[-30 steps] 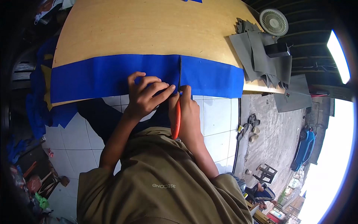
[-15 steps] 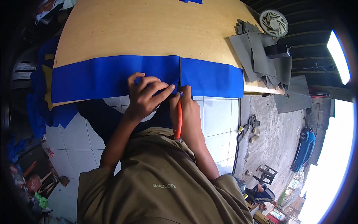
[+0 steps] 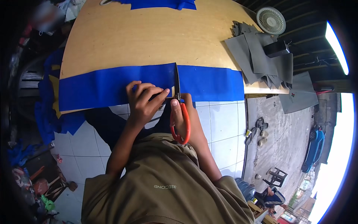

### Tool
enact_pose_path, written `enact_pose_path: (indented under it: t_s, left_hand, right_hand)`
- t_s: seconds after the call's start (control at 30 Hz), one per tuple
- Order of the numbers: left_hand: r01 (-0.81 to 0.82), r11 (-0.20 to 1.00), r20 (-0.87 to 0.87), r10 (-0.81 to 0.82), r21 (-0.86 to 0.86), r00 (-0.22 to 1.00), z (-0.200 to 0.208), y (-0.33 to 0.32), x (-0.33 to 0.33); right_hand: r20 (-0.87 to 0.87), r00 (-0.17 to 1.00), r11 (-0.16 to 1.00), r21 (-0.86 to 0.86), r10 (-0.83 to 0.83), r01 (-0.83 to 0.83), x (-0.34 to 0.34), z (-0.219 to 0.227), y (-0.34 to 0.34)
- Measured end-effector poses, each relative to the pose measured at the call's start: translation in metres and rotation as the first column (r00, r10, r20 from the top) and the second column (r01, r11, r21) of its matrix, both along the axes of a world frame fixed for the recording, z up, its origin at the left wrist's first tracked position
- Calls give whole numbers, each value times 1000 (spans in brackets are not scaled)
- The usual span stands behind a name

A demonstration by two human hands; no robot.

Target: Cutting blue fabric with scissors on a wooden table.

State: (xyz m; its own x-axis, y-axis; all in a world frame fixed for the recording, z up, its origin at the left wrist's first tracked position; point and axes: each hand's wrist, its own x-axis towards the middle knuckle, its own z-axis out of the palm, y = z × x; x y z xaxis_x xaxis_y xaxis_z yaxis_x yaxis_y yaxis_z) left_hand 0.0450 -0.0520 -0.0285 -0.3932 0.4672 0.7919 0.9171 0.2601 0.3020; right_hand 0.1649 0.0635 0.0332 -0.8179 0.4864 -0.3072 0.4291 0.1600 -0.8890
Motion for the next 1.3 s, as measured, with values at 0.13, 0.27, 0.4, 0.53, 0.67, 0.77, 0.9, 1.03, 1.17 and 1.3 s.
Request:
enact_pose_path:
  t_s: [0.13, 0.27, 0.4, 0.53, 0.67, 0.77, 0.9, 1.03, 1.17, 1.3]
  left_hand:
    - [2, 997, 48, 2, -82, 999, 6, 0, -1]
    - [-18, 994, 52, 24, -105, 998, 10, 2, -6]
    - [-13, 985, -6, 13, -171, 1000, 22, 3, -16]
    - [-40, 971, 2, 41, -234, 999, 29, 11, -22]
    - [27, 954, 128, 12, -297, 992, 39, 20, -33]
    - [34, 932, 174, 32, -362, 984, 49, 30, -48]
    - [266, 833, 293, -132, -486, 947, 67, 37, -85]
    - [576, 567, 662, -70, -590, 747, 93, 51, -120]
    - [651, 454, 670, -145, -608, 728, 86, 69, -125]
    - [460, 714, 441, -233, -527, 867, 63, 67, -106]
  right_hand:
    - [-337, 939, 998, -29, -63, 57, 10, -6, 9]
    - [-548, 834, 982, 117, -59, 146, 25, 1, 23]
    - [-614, 779, 943, 165, -131, 288, 42, 0, 49]
    - [-687, 688, 928, 55, -233, 369, 59, -2, 79]
    - [-739, 591, 884, -12, -323, 468, 65, -8, 109]
    - [-745, 531, 843, -80, -405, 531, 68, -12, 129]
    - [-537, 787, 859, 203, -303, 470, 62, 15, 145]
    - [-236, 960, 841, 542, 152, 0, 1, 62, 172]
    - [88, 853, 445, 823, 514, -354, -97, 31, 218]
    - [245, 691, 174, 862, 680, -476, -165, 26, 253]
